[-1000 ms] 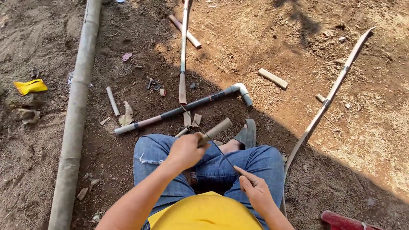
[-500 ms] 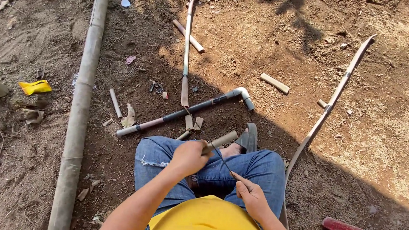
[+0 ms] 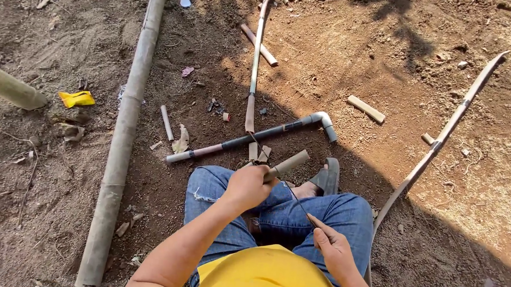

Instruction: A person sitting on the ground uses a handheld hacksaw blade to cut a small piece of PVC pipe.

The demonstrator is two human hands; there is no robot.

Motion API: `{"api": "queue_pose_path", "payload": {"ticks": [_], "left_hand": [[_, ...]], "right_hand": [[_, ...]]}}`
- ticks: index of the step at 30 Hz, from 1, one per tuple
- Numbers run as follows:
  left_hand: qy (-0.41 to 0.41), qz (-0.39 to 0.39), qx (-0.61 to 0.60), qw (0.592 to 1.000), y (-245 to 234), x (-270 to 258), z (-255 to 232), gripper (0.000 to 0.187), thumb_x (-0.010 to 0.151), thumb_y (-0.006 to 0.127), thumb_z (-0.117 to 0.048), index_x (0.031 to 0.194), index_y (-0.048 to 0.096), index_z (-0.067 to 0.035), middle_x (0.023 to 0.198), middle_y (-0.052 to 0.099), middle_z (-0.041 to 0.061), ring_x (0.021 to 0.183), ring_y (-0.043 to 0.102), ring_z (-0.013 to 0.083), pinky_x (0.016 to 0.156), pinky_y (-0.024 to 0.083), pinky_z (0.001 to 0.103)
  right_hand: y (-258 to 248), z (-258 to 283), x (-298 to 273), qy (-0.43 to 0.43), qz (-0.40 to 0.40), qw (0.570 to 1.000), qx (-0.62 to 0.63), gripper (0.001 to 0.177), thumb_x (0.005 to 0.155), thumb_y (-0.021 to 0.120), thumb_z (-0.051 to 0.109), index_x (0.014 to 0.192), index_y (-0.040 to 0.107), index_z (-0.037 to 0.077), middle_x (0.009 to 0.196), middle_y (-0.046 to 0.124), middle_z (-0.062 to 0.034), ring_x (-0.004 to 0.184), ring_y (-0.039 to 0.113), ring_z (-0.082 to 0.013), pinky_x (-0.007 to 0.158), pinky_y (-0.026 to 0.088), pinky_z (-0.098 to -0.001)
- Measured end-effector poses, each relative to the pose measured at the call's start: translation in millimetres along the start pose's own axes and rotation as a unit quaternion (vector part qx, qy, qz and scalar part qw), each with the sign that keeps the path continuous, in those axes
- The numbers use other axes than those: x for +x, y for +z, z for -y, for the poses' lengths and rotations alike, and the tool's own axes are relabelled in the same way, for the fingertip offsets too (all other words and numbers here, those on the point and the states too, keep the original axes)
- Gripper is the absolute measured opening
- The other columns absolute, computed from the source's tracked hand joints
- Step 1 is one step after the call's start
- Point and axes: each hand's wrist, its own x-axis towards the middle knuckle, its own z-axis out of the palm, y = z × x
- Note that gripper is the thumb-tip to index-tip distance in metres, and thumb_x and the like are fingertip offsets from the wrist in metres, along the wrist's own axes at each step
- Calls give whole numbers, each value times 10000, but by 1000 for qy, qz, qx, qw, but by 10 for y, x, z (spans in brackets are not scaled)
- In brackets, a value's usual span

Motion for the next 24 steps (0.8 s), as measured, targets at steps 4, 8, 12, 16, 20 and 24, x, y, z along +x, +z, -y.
{"api": "queue_pose_path", "payload": {"ticks": [4,8,12,16,20,24], "left_hand": [[43,82,39,995,221,-119,-83,286,943,702,-372,923,765,-94,869,779,106,761,720,380,720,569,489],[1,39,19,999,-28,-69,76,301,939,715,-423,948,793,-133,862,787,94,756,732,357,719,572,466],[-48,5,8,999,-130,-61,157,296,963,692,-392,1003,786,-115,871,791,94,737,746,327,713,588,434],[23,48,-2,999,170,-130,106,300,961,716,-394,907,761,-103,858,783,91,740,717,357,711,563,463],[-27,26,8,999,-25,-37,192,342,952,714,-453,930,783,-119,859,793,101,748,733,358,710,578,464],[12,21,58,998,102,23,232,375,951,702,-451,957,763,-81,940,768,132,809,718,385,722,572,493]], "right_hand": [[120,-55,116,-4,5,1000,-8,485,1027,618,170,1471,708,-3,733,619,-68,668,488,-145,591,383,-263],[140,-11,102,-20,11,1000,-8,473,1020,624,140,1465,719,12,719,608,-60,673,490,-143,596,381,-256],[133,5,83,-3,9,1000,-20,466,1011,641,137,1451,747,26,726,644,-77,679,518,-159,628,406,-273],[197,-133,145,-24,45,999,2,503,1030,592,143,1498,672,-24,720,578,-50,678,472,-144,633,389,-255],[148,52,-40,22,41,999,-1,510,1014,635,149,1509,693,43,735,613,-65,663,466,-142,598,362,-259],[155,172,-26,45,63,995,-62,530,1014,637,175,1540,682,145,715,644,-50,606,450,-117,550,338,-248]]}}
